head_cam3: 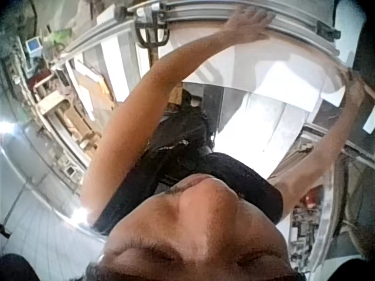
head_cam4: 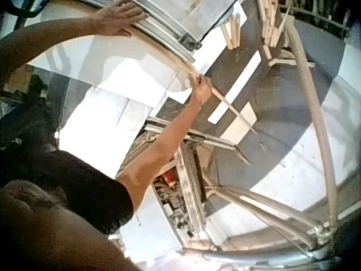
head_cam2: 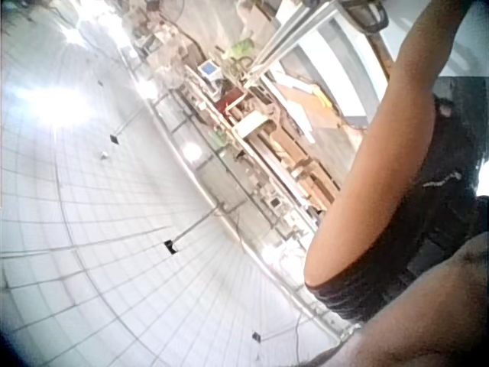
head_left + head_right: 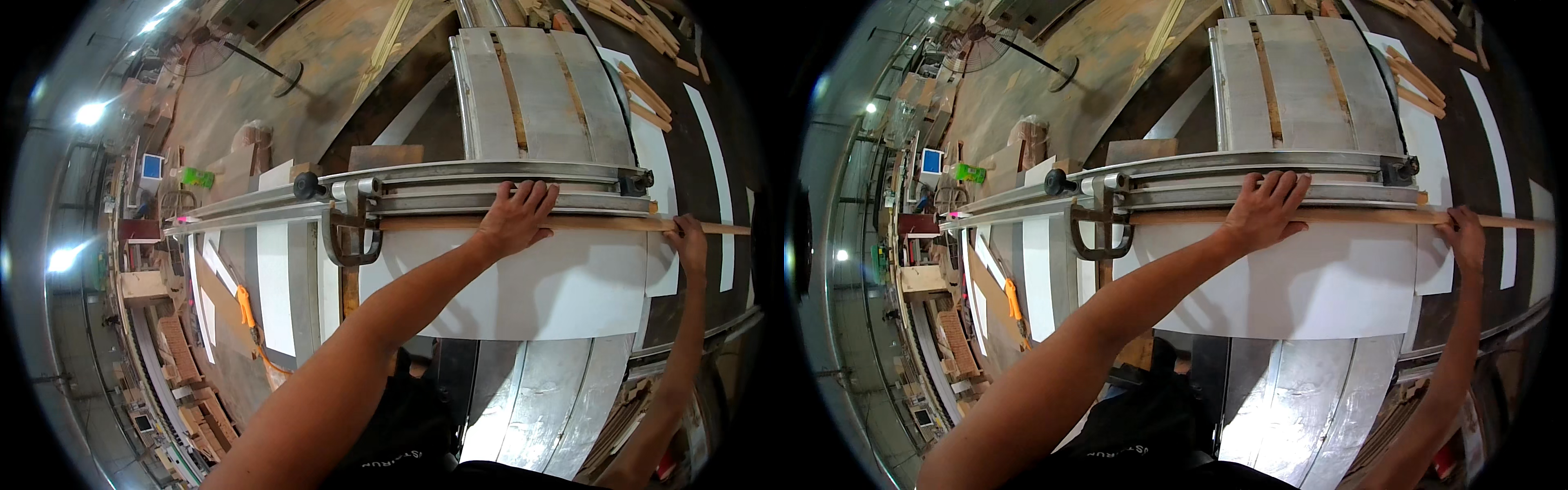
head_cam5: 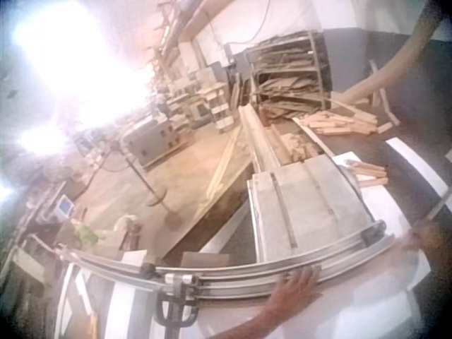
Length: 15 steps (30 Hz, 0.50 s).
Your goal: The person retrieves a bundle of wooden dowels from the floor and unwraps them. They then repeatedly feed individual dowels through a table saw to cut them into shorter pieces, stacking the cut pieces on the table surface.
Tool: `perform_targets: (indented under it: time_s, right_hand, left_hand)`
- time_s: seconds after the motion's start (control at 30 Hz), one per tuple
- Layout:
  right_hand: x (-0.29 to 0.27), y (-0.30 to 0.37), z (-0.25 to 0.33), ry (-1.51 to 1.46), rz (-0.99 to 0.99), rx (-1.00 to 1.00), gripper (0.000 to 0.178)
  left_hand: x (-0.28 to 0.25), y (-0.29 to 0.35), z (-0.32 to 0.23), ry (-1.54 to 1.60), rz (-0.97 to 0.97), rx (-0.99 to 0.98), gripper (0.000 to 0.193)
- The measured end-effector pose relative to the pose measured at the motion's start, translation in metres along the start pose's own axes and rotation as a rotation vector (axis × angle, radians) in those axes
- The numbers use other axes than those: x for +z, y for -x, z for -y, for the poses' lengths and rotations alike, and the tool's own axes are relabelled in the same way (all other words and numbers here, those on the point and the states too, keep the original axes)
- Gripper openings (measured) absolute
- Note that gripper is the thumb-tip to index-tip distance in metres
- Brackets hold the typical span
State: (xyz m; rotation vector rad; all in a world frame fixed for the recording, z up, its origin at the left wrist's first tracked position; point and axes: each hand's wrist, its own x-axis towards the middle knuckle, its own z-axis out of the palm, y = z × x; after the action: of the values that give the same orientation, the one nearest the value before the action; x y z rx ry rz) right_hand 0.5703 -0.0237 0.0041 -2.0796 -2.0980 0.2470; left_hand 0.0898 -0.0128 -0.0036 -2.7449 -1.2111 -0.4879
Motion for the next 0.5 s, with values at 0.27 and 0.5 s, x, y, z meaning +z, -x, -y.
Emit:
perform_targets:
  time_s: [0.27, 0.5]
  right_hand:
    - [0.015, 0.003, 0.000, -0.083, -0.041, 0.023, 0.041]
    - [0.025, 0.006, -0.008, -0.087, -0.066, -0.031, 0.041]
  left_hand:
    - [-0.003, 0.004, 0.005, 0.019, 0.005, 0.001, 0.082]
    - [0.002, -0.005, -0.007, 0.024, 0.057, -0.110, 0.085]
